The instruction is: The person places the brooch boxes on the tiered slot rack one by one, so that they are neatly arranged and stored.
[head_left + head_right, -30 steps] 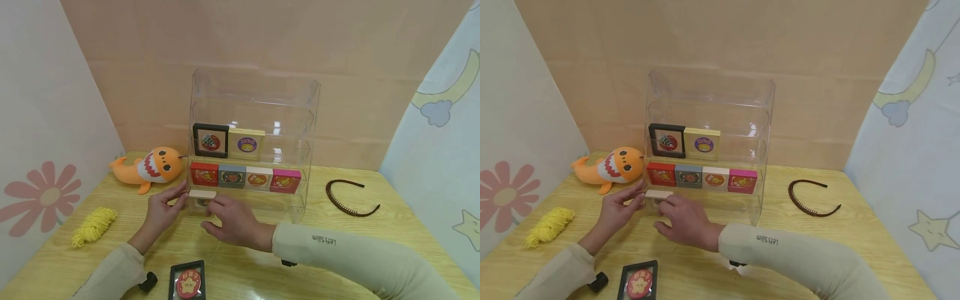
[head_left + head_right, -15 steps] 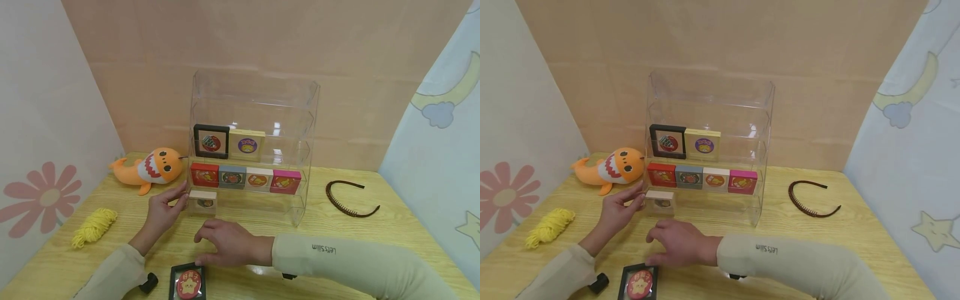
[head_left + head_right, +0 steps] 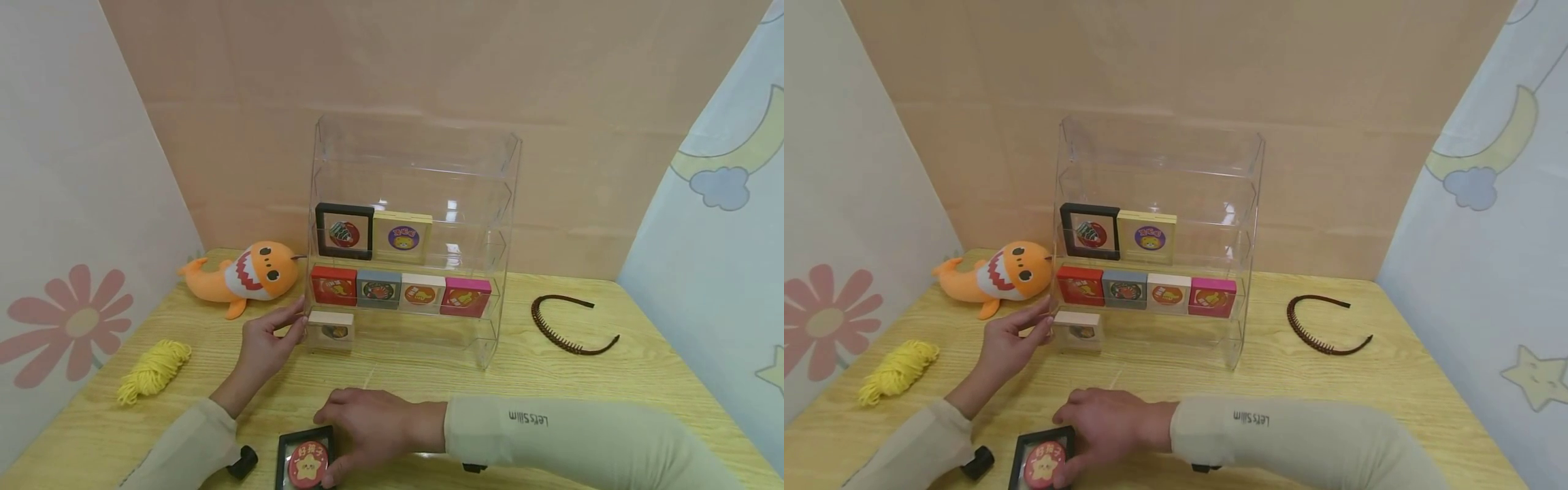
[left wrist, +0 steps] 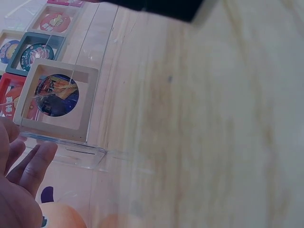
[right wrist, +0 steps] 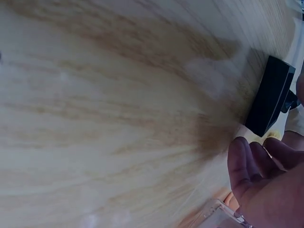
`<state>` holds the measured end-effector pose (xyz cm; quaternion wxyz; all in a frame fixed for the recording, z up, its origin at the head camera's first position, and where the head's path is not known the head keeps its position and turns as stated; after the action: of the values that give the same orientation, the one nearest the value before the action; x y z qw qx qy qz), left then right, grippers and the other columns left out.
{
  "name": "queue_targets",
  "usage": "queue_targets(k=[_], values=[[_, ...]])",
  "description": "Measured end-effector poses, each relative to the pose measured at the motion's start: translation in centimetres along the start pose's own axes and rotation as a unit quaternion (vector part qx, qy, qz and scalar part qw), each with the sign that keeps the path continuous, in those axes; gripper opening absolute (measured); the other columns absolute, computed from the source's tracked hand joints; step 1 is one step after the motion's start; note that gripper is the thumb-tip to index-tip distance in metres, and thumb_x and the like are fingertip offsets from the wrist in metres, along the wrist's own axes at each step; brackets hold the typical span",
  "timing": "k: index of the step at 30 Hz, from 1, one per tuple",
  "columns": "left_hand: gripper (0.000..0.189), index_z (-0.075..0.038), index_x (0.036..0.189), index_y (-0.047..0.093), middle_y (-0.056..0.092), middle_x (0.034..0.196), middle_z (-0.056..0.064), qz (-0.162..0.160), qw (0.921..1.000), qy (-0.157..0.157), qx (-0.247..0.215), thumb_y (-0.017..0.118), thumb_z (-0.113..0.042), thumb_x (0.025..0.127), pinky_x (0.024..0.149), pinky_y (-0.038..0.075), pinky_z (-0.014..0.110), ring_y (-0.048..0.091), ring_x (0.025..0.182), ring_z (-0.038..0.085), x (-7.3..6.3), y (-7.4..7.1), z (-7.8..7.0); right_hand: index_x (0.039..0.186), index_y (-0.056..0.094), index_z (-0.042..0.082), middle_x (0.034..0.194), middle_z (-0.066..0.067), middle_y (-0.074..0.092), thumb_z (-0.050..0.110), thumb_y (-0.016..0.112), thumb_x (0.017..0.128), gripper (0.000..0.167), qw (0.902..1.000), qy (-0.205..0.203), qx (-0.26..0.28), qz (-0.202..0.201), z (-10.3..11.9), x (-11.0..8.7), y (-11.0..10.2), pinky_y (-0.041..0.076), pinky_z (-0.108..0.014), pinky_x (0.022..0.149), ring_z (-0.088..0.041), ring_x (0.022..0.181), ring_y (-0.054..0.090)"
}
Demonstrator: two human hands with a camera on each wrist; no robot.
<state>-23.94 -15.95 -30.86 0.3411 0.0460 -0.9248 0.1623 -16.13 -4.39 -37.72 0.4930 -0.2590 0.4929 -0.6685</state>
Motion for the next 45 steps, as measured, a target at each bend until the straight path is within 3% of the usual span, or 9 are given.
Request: queue_targets(k=[6,17,31,37,45], values=[[0.033,0.015,0.112,0.061,0.064,0.103,0.027,-0.003,0.9999,0.003,0.011,0.064,0.018,0.08,0.057,0.056,0.024,0.066,0.078,0.034,0.0,0.0,-0.1,0.13,0.055,0.015,0.116,0.013,0.05,0.057,0.065,0.082,0.064,0.9999,0.004,-0.01,0.009,-0.1,0.1,0.5,0.04,-0.012,0.087,0.002,0.106,0.044],[0.033,0.016,0.112,0.061,0.064,0.103,0.028,-0.004,1.0,0.006,0.0,0.064,0.02,0.078,0.055,0.056,0.025,0.067,0.077,0.028,0.0,0.0,0.0,0.127,0.057,0.018,0.11,0.014,0.051,0.057,0.067,0.081,0.061,0.9999,0.001,-0.009,0.011,-0.3,0.2,0.9,0.039,-0.009,0.078,0.002,0.098,0.043],[0.034,0.014,0.112,0.062,0.065,0.103,0.026,-0.004,1.0,-0.005,0.001,0.065,0.019,0.079,0.055,0.055,0.023,0.067,0.079,0.033,0.0,0.1,0.3,0.124,0.057,0.019,0.108,0.016,0.051,0.055,0.068,0.081,0.057,1.0,0.003,0.001,0.004,-0.4,0.2,0.9,0.04,-0.009,0.076,0.003,0.097,0.043],[0.034,0.015,0.112,0.062,0.065,0.102,0.026,-0.007,1.0,0.0,0.0,0.065,0.02,0.078,0.055,0.055,0.023,0.067,0.077,0.028,0.0,0.0,0.3,0.123,0.055,0.017,0.107,0.016,0.056,0.051,0.071,0.08,0.057,0.9992,0.005,0.037,-0.012,-0.3,0.0,0.6,0.042,-0.011,0.076,0.005,0.093,0.046],[0.034,0.015,0.112,0.062,0.065,0.104,0.026,-0.003,1.0,-0.006,-0.003,0.064,0.019,0.079,0.055,0.056,0.024,0.067,0.079,0.023,0.0,0.0,0.4,0.118,0.059,0.014,0.099,0.015,0.057,0.042,0.069,0.085,0.044,0.9966,-0.024,0.055,-0.056,0.3,-0.2,-0.5,0.04,-0.006,0.071,0.005,0.08,0.047]])
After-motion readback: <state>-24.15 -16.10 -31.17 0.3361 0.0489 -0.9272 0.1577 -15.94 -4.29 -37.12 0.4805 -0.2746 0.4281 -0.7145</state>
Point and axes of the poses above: each hand's wrist, its own x-axis towards the middle knuckle, its own y-axis out of the palm, z = x × y, the point moved 10 cm from there along x, towards the middle knuckle
